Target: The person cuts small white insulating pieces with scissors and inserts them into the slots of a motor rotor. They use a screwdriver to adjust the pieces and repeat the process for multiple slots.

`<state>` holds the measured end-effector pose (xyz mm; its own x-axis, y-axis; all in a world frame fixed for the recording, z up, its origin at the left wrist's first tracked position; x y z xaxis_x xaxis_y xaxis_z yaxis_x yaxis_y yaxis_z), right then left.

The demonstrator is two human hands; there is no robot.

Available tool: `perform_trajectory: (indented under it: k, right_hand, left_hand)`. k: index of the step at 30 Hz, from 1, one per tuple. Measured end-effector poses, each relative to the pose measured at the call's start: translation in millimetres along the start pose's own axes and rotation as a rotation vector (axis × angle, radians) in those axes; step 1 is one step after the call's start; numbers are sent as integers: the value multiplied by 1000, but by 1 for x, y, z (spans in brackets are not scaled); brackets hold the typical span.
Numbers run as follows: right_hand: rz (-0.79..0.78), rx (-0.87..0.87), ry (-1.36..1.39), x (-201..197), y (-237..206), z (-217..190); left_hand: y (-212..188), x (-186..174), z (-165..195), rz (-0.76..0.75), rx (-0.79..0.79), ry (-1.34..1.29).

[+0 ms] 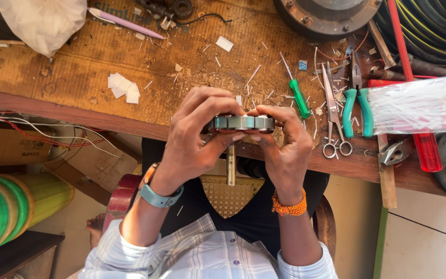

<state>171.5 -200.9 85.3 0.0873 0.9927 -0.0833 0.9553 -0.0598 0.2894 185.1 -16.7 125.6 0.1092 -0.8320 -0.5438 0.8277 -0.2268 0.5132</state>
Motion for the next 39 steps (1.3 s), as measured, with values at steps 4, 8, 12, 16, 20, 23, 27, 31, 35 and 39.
perform_trajectory:
  k: [4,8,12,16,20,23,27,31,35,39]
  right_hand:
    - [-26,-50,-26,2,1,-1]
    - [-28,-47,-33,3,3,-1]
    - [-27,-50,-41,3,13,-1]
    - [-77,-60,-49,-1,16,2]
    - [-90,-395,-58,-2,8,-5]
    - [-134,-505,-25,7,3,1]
    - [-136,-497,-236,23,-3,11]
    - [-106,-401,-249,29,-1,16]
    - [-54,-388,-266,30,3,13]
    - [-28,-380,-356,29,3,12]
  left_hand:
    - [-7,2,-3,80,4,18]
    - [-9,-4,-15,6,38,-71]
    - [-9,-2,-33,-73,-127,-305]
    - [-12,6,-32,-13,-158,-302]
    - [-9,1,-21,11,-34,-65]
    - [2,-4,-15,32,38,71]
    - [14,-11,-11,89,29,155]
    - [21,-11,-12,94,15,162]
    - [24,-4,-19,124,10,160]
    - [19,2,-26,149,19,156]
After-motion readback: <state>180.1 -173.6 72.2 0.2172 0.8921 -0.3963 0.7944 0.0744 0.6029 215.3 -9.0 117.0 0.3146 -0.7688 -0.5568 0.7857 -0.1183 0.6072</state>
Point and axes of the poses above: each hand's wrist, its own y-axis towards the middle knuckle, its own x-axis out of the palm, z = x × y, the point moved 5 cm from there along y, towards the middle knuckle, and after that the axes turned 12 degrees about y, right-handed, at the moved point
